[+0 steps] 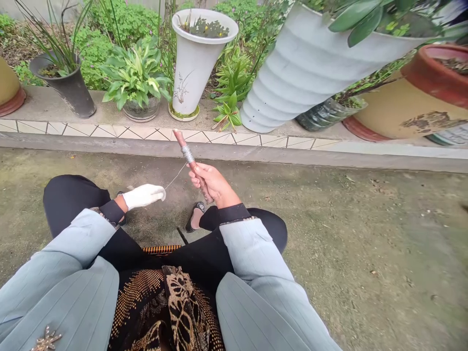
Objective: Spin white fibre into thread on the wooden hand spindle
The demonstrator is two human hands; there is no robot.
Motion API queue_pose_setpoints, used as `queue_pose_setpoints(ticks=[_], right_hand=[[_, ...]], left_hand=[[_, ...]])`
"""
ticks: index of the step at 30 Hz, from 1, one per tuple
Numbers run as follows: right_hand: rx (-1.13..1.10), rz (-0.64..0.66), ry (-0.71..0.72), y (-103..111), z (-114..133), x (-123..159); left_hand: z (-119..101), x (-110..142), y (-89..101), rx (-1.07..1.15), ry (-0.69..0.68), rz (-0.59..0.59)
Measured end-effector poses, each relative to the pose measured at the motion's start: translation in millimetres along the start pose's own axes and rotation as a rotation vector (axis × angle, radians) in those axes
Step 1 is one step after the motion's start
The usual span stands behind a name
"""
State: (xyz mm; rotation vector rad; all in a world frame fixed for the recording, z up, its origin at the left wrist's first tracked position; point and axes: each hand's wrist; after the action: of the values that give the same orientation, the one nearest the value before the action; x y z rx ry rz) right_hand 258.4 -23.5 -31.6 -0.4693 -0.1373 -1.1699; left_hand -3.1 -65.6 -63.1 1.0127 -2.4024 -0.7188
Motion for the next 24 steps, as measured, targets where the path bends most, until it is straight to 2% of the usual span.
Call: queue_pose_setpoints(ticks=[3,5,6,8,10,11,14,16,18,19,20,22,24], right_hand=[[0.242,-0.139,-0.062,4.2,-16.1,-9.9],[0.600,-0.173,-0.136,2.9,-25.8,-16.6],[0.831,-0.143,-0.173,0.6,-29.8,-19.5],[1.256,0.003,-0.238,-6.9,-35.5,-23.2],[1.486,0.171,-0.294,-16.0,-39.0,-23.3],[1.512,0.250,-0.328,-20.3,-40.2,-22.0],[1.366,0.524,-0.398,-29.1,-40.9,-14.1],[1.152,0.744,-0.422,-30.8,-37.2,-6.8],[0.870,0.863,-0.385,-29.4,-28.8,1.3],[0.724,0.840,-0.334,-27.6,-23.2,5.3],[0.582,0.754,-0.262,-25.1,-17.0,9.0],[0.346,0.433,-0.106,-18.2,-5.1,14.4],[0.204,0.116,-0.010,-9.4,3.3,15.9]], left_hand=[[5.6,6.2,-9.2,-0.101,-0.039,0.008],[5.8,9.0,-11.9,-0.253,-0.087,-0.001],[4.9,9.6,-12.1,-0.357,-0.111,-0.015],[2.0,9.6,-9.9,-0.562,-0.147,-0.057],[-0.4,8.2,-4.3,-0.700,-0.169,-0.093],[-0.7,7.2,-0.8,-0.742,-0.173,-0.108],[3.9,3.8,8.1,-0.786,-0.167,-0.147],[10.1,1.3,10.3,-0.733,-0.148,-0.164],[15.6,-1.4,10.4,-0.617,-0.104,-0.152],[17.2,-2.7,10.1,-0.547,-0.075,-0.136],[17.6,-3.8,10.0,-0.476,-0.047,-0.121],[15.0,-5.5,10.1,-0.352,-0.014,-0.105],[8.5,-6.3,10.0,-0.275,-0.008,-0.108]])
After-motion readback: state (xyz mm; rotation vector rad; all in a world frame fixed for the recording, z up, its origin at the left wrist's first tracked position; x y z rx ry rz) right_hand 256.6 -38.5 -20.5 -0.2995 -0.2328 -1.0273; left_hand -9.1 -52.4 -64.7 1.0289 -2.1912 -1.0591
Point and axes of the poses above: each hand's wrist, its own x-axis away from the middle knuckle, its own y-axis out of the back of the hand, z = x × y, and after that the axes turned 3 degrees about -z, right-handed
